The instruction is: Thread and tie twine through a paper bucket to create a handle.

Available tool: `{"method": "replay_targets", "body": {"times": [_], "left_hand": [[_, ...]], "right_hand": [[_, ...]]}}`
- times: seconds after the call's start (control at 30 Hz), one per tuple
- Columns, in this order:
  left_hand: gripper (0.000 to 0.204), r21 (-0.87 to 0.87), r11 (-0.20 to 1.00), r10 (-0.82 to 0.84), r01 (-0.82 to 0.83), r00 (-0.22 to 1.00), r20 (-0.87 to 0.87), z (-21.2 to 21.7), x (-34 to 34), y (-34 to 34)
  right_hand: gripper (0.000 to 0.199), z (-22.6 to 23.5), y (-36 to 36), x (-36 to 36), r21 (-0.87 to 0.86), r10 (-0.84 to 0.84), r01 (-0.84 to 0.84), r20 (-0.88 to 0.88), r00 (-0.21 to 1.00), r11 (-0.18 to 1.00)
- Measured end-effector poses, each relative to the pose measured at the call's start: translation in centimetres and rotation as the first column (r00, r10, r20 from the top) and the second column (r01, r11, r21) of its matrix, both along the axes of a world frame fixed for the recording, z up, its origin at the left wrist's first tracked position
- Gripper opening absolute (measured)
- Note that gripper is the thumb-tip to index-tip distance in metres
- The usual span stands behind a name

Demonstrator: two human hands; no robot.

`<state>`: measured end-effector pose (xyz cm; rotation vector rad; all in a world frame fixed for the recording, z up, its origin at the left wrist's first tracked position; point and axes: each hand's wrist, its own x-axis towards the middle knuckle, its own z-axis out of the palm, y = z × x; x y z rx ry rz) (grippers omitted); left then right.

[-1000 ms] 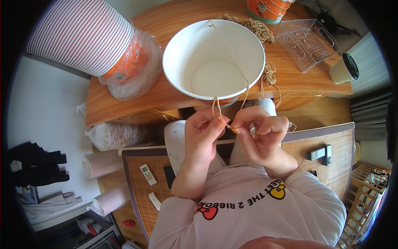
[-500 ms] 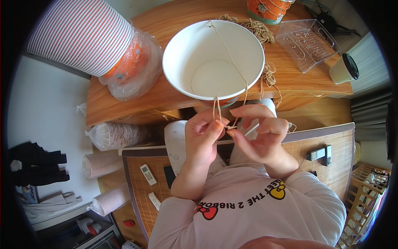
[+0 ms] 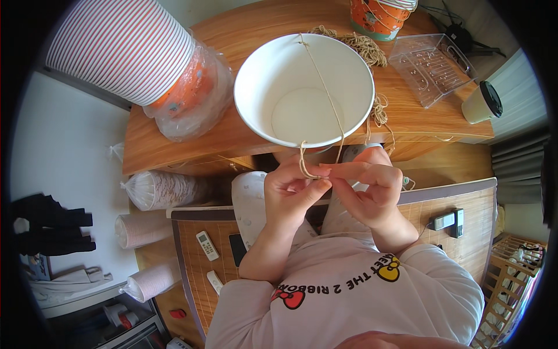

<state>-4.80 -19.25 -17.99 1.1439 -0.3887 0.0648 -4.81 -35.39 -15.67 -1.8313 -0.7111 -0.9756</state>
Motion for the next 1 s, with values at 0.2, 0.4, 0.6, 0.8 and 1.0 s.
{"method": "replay_targets", "body": {"times": [0.2, 0.4, 0.6, 0.8, 1.0], "left_hand": [[0.015, -0.352, 0.932, -0.181, 0.085, 0.951, -0.249, 0.3, 0.0, -0.3], [0.013, -0.52, 0.829, -0.4, 0.205, 0.868, -0.295, 0.9, 0.6, 0.4], [0.011, -0.468, 0.873, -0.345, 0.137, 0.852, -0.393, 1.7, 0.5, 0.5], [0.009, -0.405, 0.897, -0.329, 0.175, 0.877, -0.349, 1.6, -0.2, -0.2], [0.007, -0.501, 0.854, -0.347, 0.137, 0.869, -0.352, 1.7, -0.8, 0.3]], "right_hand": [[0.052, 0.3, -0.7, -0.3, 0.018, 0.07, -0.07, -0.007, 0.998, 0.997], [0.047, 1.5, -3.3, -0.2, -0.212, 0.091, -0.087, 0.01, 0.996, 0.973], [0.029, 1.4, -6.5, 0.1, -0.27, -0.042, 0.051, 0.04, 0.998, 0.962], [0.032, 2.3, -8.5, 0.8, -0.485, -0.009, 0.074, 0.136, 0.991, 0.872], [0.019, 4.4, -9.1, 2.8, -0.528, -0.145, 0.095, -0.054, 0.988, 0.844]]}}
